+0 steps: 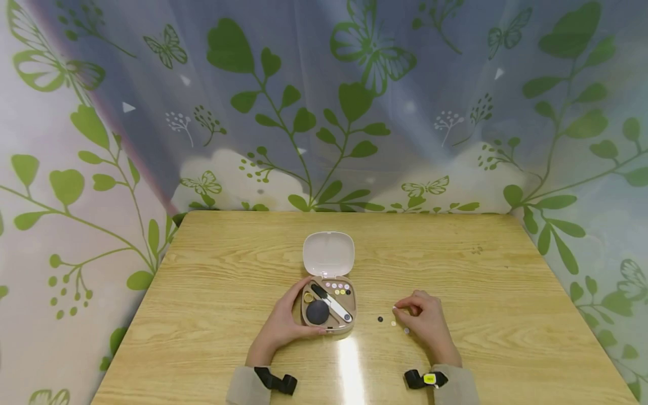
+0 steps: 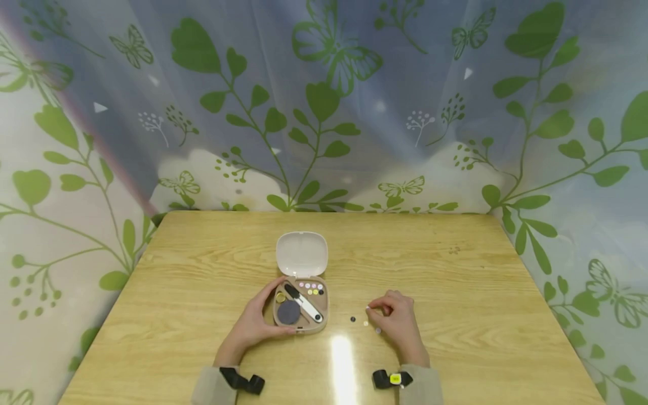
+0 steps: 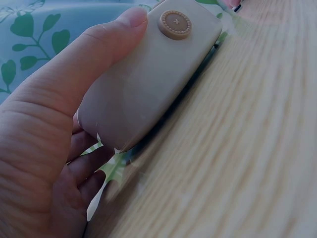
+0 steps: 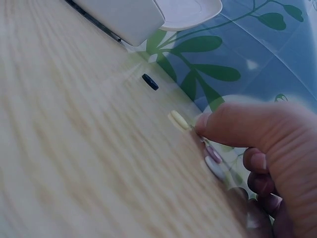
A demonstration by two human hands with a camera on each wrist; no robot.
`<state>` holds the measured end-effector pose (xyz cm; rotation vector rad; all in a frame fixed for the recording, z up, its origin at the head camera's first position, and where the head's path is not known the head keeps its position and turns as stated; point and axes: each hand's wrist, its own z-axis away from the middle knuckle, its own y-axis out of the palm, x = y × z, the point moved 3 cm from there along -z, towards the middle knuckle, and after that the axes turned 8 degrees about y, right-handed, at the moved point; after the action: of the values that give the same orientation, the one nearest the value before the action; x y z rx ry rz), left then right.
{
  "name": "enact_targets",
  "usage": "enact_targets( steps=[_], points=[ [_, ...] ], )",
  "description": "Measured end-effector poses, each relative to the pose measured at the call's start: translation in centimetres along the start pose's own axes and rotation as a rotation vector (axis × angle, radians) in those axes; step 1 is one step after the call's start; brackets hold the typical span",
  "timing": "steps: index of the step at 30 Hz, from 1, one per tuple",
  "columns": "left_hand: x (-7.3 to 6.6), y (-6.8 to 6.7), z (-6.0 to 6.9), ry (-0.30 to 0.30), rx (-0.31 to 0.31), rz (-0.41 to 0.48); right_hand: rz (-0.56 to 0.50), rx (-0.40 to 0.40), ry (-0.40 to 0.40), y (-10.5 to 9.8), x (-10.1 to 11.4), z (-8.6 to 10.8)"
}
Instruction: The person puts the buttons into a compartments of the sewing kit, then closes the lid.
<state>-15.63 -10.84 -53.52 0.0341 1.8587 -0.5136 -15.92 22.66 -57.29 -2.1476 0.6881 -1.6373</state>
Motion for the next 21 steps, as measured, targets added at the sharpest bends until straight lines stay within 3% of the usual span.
enact_targets(
  steps=[7,14,21],
  points=[
    [0.3,0.1,0.0,-0.011,-0.017,0.014,-0.009,-0.004,-0.031,0.0,0.0,0.0],
    [0.0,0.0,-0.1,-0.006,0.019,-0.018,-0.005,-0.014,-0.021,0.0,0.1,0.0],
    [3.3,0.5,-0.2,-0.012,-0.003,-0.02,-0.02,-0.012,0.039,0.1,0.3,-0.3]
  ],
)
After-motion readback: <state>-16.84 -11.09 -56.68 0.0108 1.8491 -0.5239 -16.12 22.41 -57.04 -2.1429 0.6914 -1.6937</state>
